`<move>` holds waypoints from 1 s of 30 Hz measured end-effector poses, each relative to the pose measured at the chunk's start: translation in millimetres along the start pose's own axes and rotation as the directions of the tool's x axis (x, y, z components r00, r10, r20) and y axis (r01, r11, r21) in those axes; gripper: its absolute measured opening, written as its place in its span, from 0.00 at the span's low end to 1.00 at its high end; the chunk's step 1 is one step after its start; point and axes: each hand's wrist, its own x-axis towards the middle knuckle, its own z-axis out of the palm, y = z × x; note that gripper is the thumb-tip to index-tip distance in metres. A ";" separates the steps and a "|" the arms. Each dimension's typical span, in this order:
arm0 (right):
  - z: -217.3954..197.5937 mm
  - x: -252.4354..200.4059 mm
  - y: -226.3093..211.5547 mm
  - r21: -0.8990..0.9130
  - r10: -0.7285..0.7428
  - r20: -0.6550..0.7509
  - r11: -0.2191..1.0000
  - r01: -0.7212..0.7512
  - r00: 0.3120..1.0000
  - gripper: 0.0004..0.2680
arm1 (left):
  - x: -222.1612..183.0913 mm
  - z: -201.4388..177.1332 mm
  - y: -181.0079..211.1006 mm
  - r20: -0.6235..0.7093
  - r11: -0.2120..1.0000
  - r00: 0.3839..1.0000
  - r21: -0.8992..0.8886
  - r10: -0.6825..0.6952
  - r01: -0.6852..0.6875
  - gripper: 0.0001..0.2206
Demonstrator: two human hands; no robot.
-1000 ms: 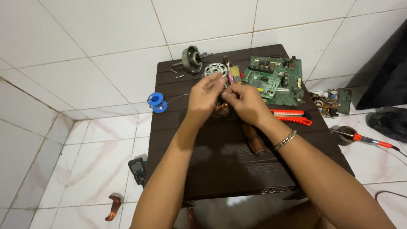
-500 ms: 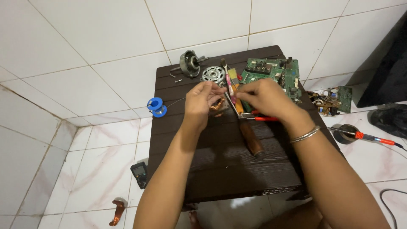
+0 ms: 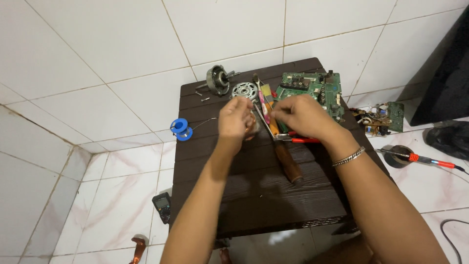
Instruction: Reassembling a motor by threading wires through the housing and carefully positioning the stator.
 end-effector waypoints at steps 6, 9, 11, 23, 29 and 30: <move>17.6 4.2 11.4 -0.072 -0.310 -0.336 0.950 0.304 0.889 0.02 | -10.1 7.9 1.7 0.068 0.725 0.988 0.673 0.137 -0.147 0.12; 23.0 4.9 8.5 -0.114 -0.348 -0.465 0.935 0.335 0.814 0.02 | -18.1 11.6 6.9 0.167 0.641 0.972 0.730 0.168 -0.236 0.15; 25.6 5.3 5.4 -0.103 -0.328 -0.516 0.941 0.323 0.791 0.03 | -15.5 11.7 5.3 0.176 0.639 0.976 0.739 0.124 -0.214 0.16; 57.6 5.4 -23.6 0.480 0.018 -0.476 0.843 0.242 0.879 0.06 | -15.7 13.1 3.9 0.098 0.968 0.987 0.206 0.128 -0.146 0.11; 55.2 4.0 -17.5 0.398 -0.127 -0.445 0.859 0.322 0.887 0.05 | -13.4 13.3 0.6 -0.063 0.909 0.984 0.397 0.164 -0.126 0.17; 54.1 4.4 -15.5 0.364 -0.158 -0.442 0.868 0.338 0.883 0.05 | -10.3 11.3 -1.9 -0.106 0.892 0.972 0.426 0.212 -0.148 0.17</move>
